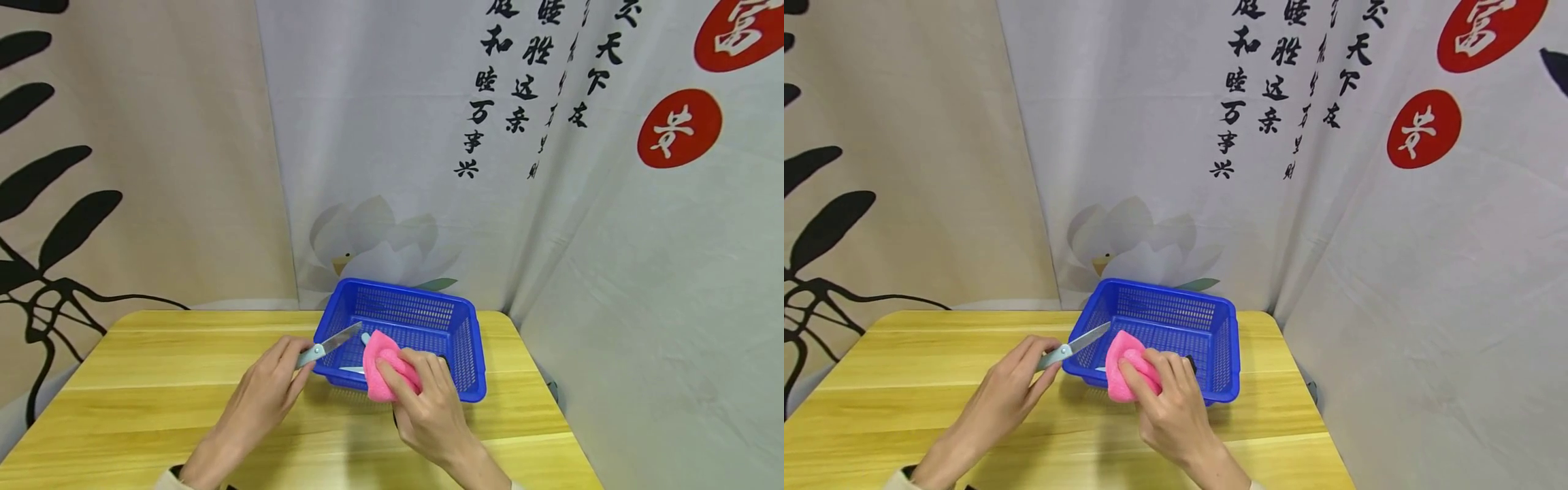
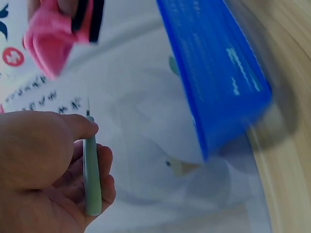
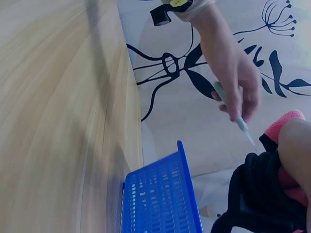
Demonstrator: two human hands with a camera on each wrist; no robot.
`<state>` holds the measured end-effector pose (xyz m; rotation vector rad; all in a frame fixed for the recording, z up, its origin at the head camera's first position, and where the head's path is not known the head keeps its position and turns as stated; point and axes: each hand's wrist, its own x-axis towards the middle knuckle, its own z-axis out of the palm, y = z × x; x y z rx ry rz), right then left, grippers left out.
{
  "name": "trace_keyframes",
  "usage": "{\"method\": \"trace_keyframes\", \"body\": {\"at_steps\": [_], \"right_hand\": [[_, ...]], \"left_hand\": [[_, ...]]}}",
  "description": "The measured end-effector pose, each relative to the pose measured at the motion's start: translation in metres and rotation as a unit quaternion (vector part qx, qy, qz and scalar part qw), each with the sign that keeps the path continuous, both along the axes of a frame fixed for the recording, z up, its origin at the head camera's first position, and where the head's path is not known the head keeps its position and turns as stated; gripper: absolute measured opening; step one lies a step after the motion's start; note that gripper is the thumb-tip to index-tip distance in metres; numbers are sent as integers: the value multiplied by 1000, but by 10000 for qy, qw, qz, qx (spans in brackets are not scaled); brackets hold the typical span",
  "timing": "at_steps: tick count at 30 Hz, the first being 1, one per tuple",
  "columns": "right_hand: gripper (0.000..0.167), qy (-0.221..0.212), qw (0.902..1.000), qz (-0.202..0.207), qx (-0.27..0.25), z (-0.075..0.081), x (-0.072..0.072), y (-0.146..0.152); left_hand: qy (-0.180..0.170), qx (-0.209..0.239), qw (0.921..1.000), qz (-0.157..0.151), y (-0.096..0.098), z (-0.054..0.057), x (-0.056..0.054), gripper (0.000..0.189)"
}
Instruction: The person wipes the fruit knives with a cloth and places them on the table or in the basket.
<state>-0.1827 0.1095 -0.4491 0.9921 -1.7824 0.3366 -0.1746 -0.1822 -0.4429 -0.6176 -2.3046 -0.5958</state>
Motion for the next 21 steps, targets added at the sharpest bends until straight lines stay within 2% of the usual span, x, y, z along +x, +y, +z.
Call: {"method": "trace_keyframes", "body": {"at_steps": [5, 10, 21], "right_hand": [[39, 10, 10000, -68, 36, -1, -1, -12], [39, 46, 9990, -375, 221, -3, 0, -19], [47, 144, 9951, -900, 383, -4, 0, -16]], "left_hand": [[129, -98, 9996, -247, 22, 6, 3, 34], [248, -121, 9987, -429, 38, 10, 6, 33], [418, 38, 9980, -471, 49, 8, 6, 32]]}}
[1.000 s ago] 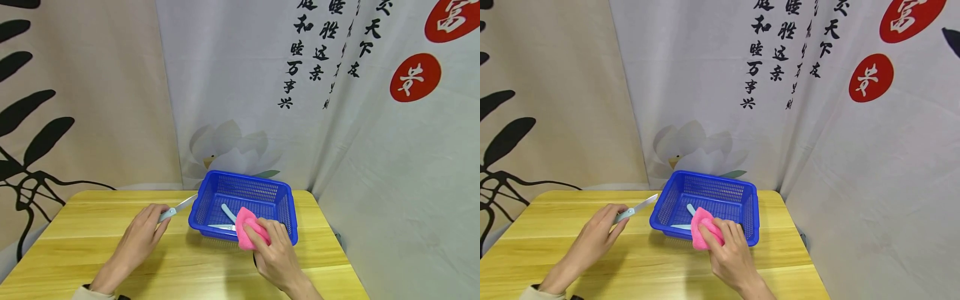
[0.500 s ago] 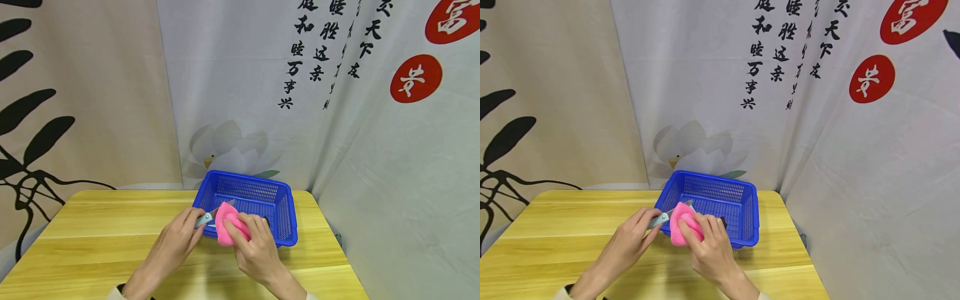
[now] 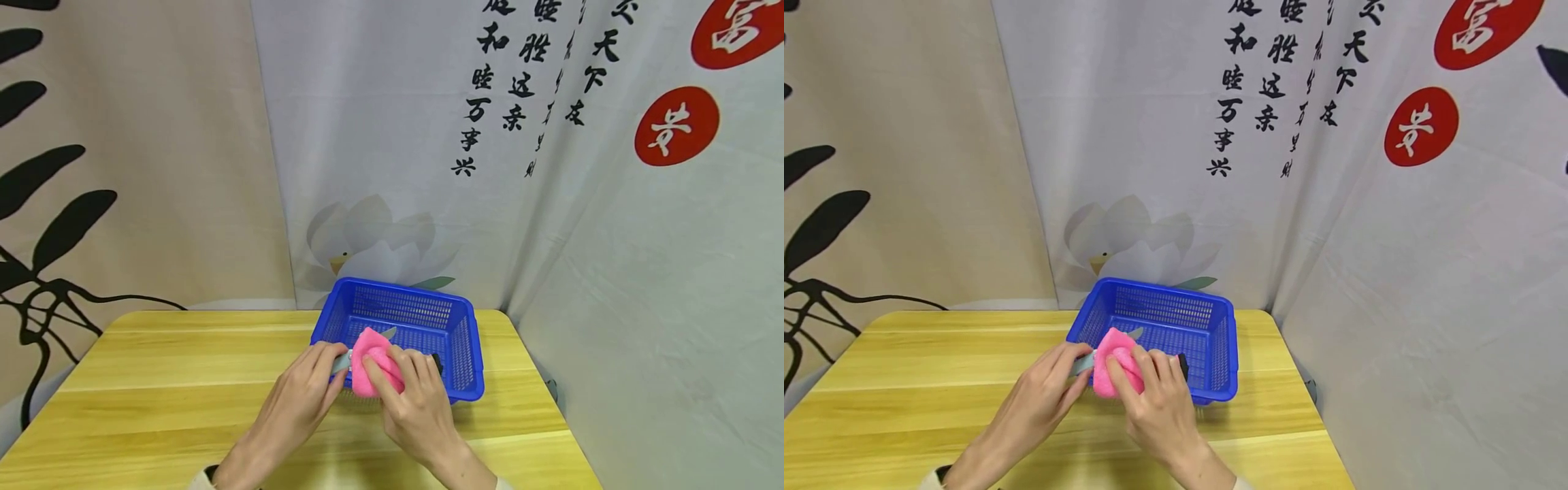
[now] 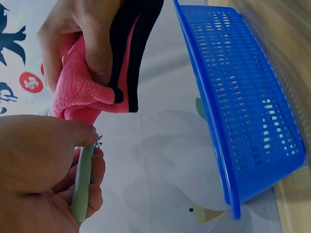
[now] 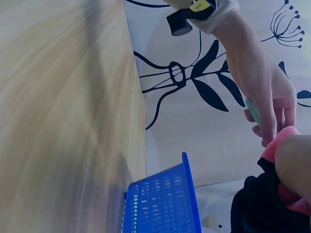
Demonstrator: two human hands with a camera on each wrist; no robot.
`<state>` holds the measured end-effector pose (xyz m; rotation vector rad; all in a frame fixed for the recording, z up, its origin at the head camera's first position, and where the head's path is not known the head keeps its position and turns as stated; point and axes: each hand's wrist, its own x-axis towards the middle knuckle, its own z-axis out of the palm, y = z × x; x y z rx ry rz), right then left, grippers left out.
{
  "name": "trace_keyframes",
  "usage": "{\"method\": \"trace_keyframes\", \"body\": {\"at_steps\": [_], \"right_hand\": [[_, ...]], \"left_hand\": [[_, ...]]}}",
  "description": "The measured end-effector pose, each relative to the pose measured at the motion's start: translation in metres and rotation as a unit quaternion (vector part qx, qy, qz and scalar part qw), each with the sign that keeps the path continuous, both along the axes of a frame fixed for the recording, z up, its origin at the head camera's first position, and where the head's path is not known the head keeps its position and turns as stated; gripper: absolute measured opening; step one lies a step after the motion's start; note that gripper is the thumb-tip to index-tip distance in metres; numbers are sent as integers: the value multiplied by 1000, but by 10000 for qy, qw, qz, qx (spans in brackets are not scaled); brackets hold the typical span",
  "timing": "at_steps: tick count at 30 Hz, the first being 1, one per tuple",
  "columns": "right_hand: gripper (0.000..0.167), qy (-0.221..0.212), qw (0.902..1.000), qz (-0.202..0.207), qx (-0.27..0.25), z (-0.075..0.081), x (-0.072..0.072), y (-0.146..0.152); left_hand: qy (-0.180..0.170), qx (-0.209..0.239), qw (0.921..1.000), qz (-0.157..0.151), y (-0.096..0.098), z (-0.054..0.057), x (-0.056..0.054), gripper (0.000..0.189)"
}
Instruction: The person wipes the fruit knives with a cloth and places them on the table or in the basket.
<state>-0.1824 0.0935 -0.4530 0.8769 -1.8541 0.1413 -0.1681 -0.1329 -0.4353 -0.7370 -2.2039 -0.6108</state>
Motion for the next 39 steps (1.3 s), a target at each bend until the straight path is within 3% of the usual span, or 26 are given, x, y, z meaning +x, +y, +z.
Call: {"method": "trace_keyframes", "body": {"at_steps": [5, 19, 27, 33, 39], "right_hand": [[53, -82, 9999, -120, -87, 2, -3, 9], [47, -415, 9972, -556, -288, 8, -20, 39], [50, -765, 9922, -887, -427, 11, -22, 59], [45, -301, 9975, -400, -491, 12, -15, 46], [44, 95, 9997, 100, -187, 10, -3, 19]], "left_hand": [[-34, 33, 10000, -11, 0, 0, 1, 31], [41, -90, 9999, -52, -1, -1, 4, 30], [-423, -2, 9991, 30, -4, 3, 8, 31], [-419, -22, 9990, 158, -4, 4, 8, 31], [-194, -65, 9997, 146, -2, 3, 6, 30]]}}
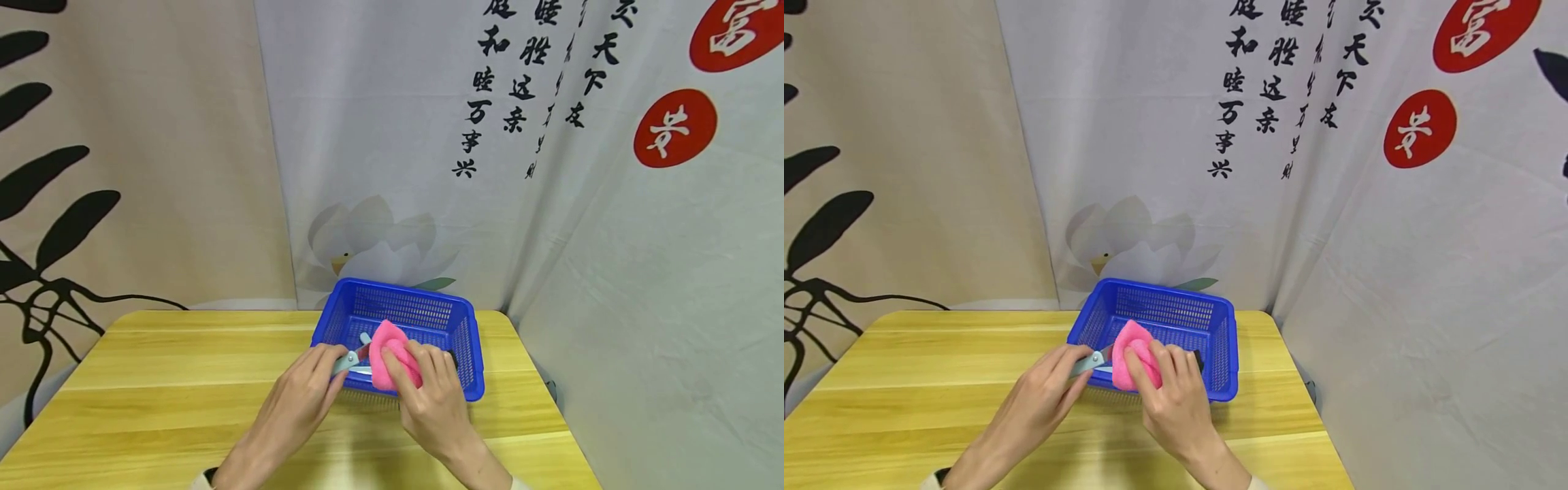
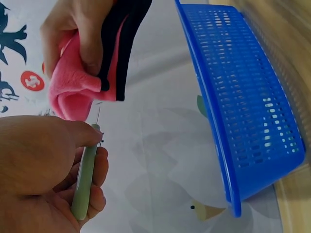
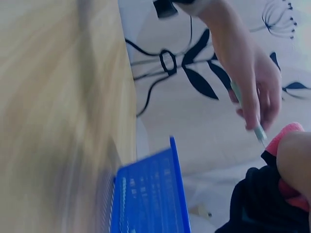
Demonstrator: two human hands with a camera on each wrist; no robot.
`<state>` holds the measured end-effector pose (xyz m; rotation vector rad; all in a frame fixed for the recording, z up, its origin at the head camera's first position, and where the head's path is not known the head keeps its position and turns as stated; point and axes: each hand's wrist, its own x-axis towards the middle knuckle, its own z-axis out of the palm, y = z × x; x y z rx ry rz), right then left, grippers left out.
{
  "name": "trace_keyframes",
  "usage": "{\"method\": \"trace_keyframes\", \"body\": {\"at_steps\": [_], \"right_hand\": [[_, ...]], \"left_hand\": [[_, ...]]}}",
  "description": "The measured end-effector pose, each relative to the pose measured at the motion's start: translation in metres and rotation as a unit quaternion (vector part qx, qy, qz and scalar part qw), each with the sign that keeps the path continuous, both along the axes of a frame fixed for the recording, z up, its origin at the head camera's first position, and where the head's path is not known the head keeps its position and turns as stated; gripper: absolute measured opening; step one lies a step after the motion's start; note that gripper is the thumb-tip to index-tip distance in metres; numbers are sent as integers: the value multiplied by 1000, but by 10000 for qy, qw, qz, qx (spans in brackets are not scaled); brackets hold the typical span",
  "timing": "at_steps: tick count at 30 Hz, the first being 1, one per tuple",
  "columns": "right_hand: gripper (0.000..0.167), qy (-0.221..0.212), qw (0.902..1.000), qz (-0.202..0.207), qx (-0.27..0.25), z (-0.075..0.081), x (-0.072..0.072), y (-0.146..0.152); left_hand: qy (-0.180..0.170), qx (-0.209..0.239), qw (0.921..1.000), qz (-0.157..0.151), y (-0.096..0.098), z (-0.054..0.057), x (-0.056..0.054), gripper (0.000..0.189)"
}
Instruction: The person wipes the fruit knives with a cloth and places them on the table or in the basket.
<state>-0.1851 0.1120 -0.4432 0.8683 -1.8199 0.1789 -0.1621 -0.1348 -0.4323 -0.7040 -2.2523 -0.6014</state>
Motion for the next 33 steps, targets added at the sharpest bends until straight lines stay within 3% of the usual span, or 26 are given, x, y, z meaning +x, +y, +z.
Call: {"method": "trace_keyframes", "body": {"at_steps": [5, 13, 27, 33], "right_hand": [[45, 15, 9995, 128, 281, -3, 9, -16], [47, -41, 9990, 98, 445, -7, 13, -23], [56, -117, 9991, -210, 338, -5, 1, -5], [51, -281, 9987, -340, 271, -5, -3, 4]], "left_hand": [[138, -47, 9999, -88, 1, -3, -1, 34], [57, -31, 9999, -115, 1, -5, 1, 38], [160, 39, 9994, -305, -1, -6, -1, 34], [104, -34, 9996, -261, -2, -6, 0, 34]]}}
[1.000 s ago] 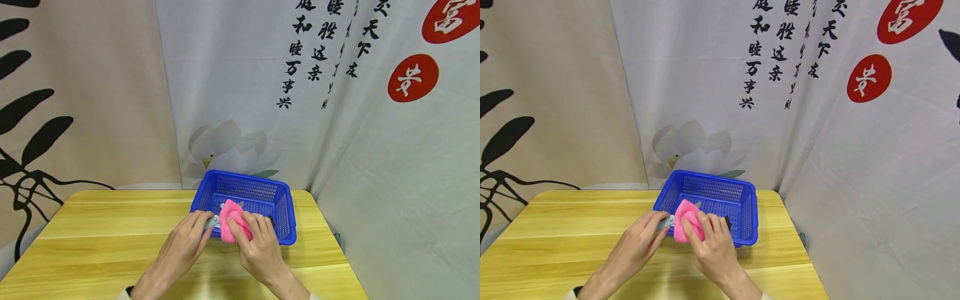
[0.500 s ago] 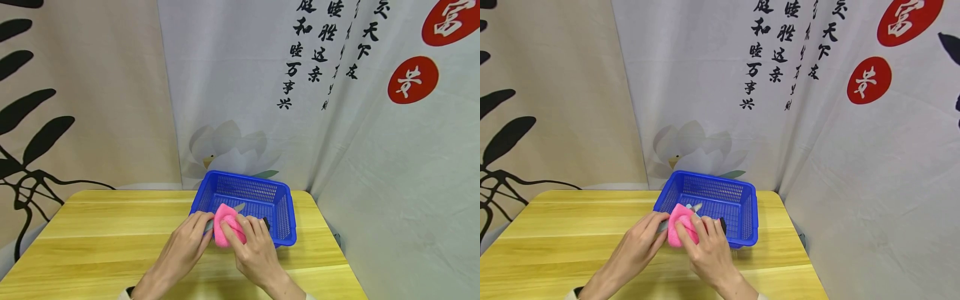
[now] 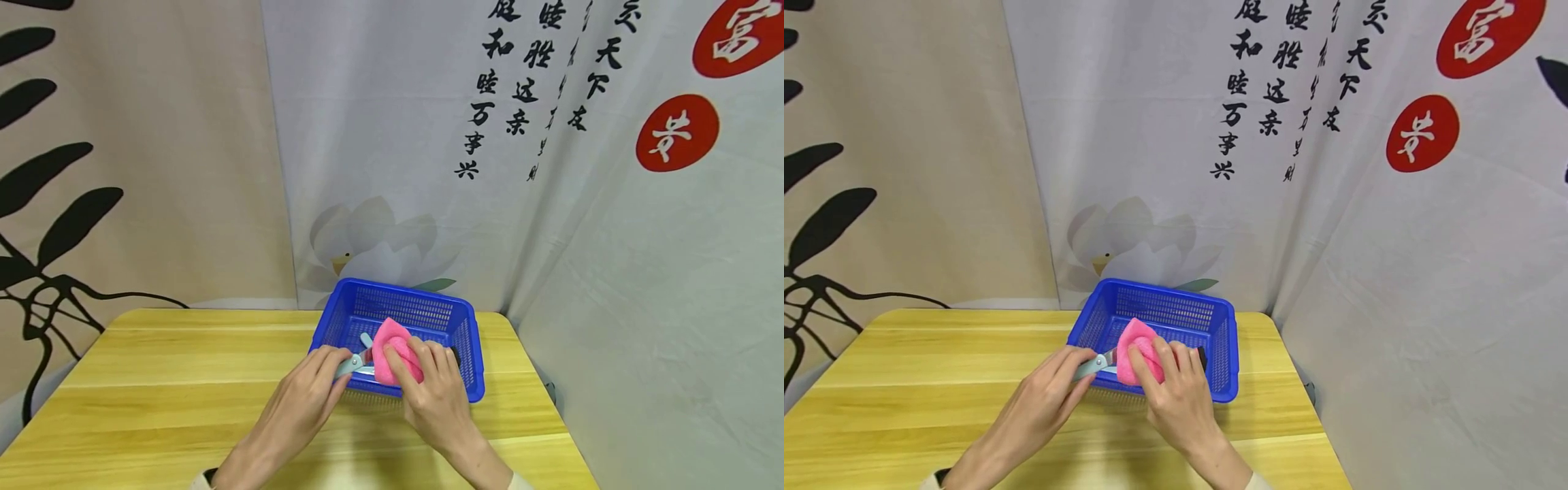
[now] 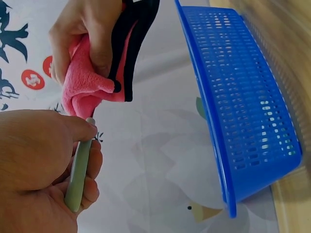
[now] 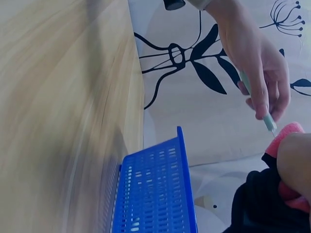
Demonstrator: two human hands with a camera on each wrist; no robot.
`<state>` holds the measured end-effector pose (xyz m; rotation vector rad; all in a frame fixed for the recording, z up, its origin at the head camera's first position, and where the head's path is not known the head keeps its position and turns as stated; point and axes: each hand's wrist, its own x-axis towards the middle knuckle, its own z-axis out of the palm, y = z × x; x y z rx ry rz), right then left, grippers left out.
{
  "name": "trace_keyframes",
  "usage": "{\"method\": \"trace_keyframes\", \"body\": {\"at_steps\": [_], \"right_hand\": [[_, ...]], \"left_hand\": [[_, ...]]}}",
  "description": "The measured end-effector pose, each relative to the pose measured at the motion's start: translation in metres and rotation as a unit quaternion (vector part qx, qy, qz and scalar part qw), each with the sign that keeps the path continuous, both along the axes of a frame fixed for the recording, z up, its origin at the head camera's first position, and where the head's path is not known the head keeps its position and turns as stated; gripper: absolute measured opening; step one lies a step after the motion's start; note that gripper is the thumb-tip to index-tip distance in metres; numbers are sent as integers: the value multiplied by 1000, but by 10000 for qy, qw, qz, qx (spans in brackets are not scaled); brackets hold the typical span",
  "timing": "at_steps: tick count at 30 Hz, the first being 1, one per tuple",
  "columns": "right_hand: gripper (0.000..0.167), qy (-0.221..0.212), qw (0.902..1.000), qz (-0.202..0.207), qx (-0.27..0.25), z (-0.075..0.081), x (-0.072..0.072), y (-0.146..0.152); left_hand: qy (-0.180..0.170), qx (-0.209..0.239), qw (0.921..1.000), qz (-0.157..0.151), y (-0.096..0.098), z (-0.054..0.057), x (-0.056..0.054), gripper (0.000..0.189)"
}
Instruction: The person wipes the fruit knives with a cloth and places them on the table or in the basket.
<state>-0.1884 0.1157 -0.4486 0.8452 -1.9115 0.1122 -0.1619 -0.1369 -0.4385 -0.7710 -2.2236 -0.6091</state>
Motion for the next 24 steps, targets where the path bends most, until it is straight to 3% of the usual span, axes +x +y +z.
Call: {"method": "trace_keyframes", "body": {"at_steps": [11, 18, 24], "right_hand": [[46, 103, 9994, -91, -302, 4, -12, 13], [50, -174, 9974, -323, -619, 3, -13, 23], [48, 187, 9974, 94, -694, 3, -8, 12]], "left_hand": [[-137, -27, 9999, 66, -1, 3, 4, 32], [-251, -32, 9996, 114, -2, 3, 6, 31], [-247, 44, 9995, 170, -2, 3, 6, 33]]}}
